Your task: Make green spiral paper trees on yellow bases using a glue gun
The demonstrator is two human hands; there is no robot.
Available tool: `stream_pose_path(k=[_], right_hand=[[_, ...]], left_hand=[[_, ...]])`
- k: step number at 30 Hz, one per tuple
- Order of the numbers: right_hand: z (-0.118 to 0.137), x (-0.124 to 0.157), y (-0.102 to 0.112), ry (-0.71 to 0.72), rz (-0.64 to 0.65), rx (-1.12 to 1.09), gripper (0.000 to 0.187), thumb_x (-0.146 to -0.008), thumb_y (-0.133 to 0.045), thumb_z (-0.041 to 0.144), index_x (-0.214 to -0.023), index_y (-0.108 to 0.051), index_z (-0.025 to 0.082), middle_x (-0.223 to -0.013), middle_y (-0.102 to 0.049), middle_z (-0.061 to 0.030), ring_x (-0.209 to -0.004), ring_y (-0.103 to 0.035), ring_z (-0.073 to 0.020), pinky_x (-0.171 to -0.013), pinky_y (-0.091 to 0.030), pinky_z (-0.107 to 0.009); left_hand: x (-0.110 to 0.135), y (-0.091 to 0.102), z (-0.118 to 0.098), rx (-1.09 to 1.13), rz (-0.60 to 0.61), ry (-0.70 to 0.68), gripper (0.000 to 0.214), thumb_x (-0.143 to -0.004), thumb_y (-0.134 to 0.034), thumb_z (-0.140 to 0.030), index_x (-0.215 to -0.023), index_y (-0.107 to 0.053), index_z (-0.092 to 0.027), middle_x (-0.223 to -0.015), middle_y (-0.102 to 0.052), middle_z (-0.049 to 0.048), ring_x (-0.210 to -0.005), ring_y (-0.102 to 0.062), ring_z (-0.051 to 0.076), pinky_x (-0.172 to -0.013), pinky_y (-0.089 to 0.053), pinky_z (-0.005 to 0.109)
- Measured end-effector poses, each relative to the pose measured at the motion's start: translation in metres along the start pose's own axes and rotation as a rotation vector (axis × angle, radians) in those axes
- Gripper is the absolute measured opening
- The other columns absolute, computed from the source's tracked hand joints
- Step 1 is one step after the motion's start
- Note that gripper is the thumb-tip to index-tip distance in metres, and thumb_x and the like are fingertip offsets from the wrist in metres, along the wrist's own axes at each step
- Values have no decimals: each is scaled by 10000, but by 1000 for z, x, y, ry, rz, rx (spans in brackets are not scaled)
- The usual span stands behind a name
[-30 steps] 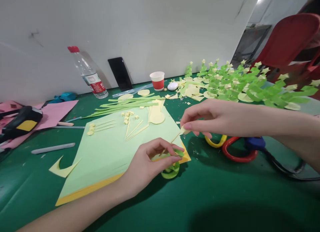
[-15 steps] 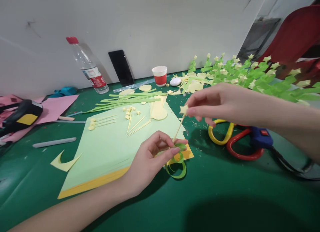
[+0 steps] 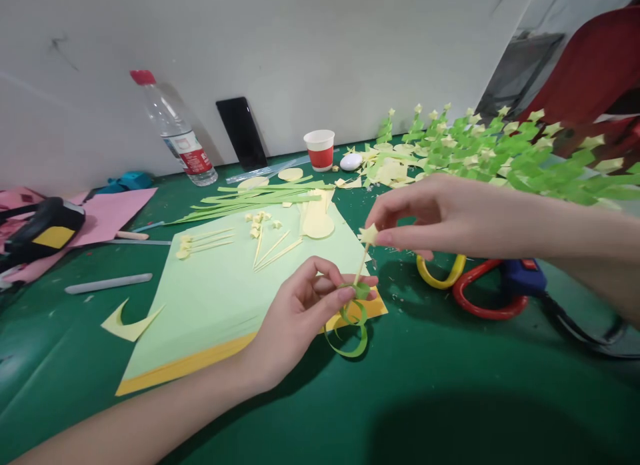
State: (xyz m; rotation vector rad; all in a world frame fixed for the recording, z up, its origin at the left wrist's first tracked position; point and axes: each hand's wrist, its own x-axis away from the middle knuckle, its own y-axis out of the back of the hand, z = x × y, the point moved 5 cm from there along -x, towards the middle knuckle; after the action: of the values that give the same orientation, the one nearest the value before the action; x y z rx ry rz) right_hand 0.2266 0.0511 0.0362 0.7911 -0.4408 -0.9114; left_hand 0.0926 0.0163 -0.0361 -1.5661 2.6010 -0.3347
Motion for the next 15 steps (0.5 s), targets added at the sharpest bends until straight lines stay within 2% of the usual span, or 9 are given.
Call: stream_pose_path(k=[4,10,15], right_hand=[[-1,-4,-12,-53,37,-81,155,-742,-509,326,-720,-594,199,-606,-533,39,-457,-446,-49,-410,-332,-181],[0,-4,-15,-138,69,-142,140,-745,-506,292,-735,-585,176,-623,-545,25,-464,-457,-53,-442,-378,-180],[4,-2,-14,-138,84,-162,126,-742,-509,272,-730,-578,166,-632,-540,17,-483,-450,-55,-448,-383,-173]], left_hand=[[-1,1,2,-65,-35,25,146,-827,-518,-210,-719,-422,-190,-863,-707,-11,-894,-619,128,-722,-432,227],[-1,5,5,-168,-102,80,138,-815,-523,-266,-758,-410,-210,-821,-718,2,-782,-614,137,-587,-393,217],[-2,4,5,-200,-91,108,130,-782,-557,-276,-883,-575,-194,-877,-706,26,-883,-606,174,-711,-446,252]])
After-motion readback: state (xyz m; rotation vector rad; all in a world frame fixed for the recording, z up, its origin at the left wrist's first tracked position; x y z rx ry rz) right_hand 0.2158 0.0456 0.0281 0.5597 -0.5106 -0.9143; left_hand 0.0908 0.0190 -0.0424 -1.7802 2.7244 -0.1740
